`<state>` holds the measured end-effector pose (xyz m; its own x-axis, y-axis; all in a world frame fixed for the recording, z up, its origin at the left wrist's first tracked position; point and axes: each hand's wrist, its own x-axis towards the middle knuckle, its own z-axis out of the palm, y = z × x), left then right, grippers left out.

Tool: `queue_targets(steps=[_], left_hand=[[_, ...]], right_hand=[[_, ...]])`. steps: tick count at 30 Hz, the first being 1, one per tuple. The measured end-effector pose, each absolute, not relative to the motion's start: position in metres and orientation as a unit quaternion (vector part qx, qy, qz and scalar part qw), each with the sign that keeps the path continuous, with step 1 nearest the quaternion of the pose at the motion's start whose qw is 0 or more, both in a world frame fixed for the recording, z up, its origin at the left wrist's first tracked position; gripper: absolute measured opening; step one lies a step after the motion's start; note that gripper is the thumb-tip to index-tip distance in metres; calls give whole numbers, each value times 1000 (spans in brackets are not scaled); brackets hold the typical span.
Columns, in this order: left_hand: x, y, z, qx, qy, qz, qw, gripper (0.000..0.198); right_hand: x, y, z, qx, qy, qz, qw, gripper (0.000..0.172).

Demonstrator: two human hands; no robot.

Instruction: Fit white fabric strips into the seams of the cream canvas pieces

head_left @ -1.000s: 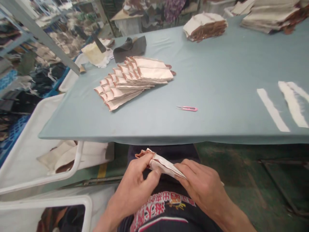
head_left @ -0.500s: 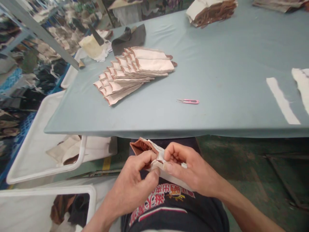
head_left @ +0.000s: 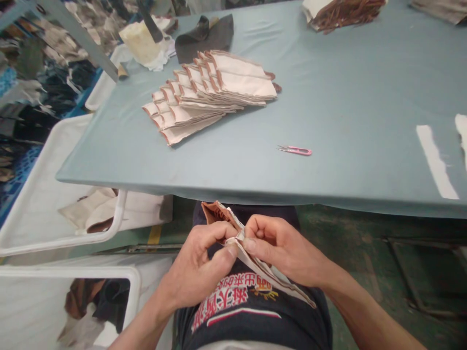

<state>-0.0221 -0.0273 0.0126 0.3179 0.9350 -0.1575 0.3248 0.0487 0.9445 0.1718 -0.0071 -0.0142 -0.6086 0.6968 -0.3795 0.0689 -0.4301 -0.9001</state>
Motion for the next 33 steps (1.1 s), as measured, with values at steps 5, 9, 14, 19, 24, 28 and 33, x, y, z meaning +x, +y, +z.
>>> queue_targets(steps=[5,9,14,19,24,28,33], left_hand=[[-27,-28,2,594,507,304,546,25],[-32,-27,-1,606,513,296,531,30],[-37,-25,-2,644,480,291,520,28],[-34,-32,-12,612,507,344,501,29],[-25,-36,-19,598,520,396,463,35],[-20,-36,-25,554,532,455,451,39],[-29,-38,-35,489,500,447,558,42]], right_hand=[[165,-9,-14,-433,-548,680,221,27],[161,-10,-15,-434,-583,642,245,21],[160,-9,-12,-449,-622,593,243,21],[150,-16,-15,-483,-672,493,268,18],[134,-29,-26,-528,-677,423,289,11],[124,-32,-25,-517,-622,495,316,20],[125,-30,-18,-498,-580,557,325,22]])
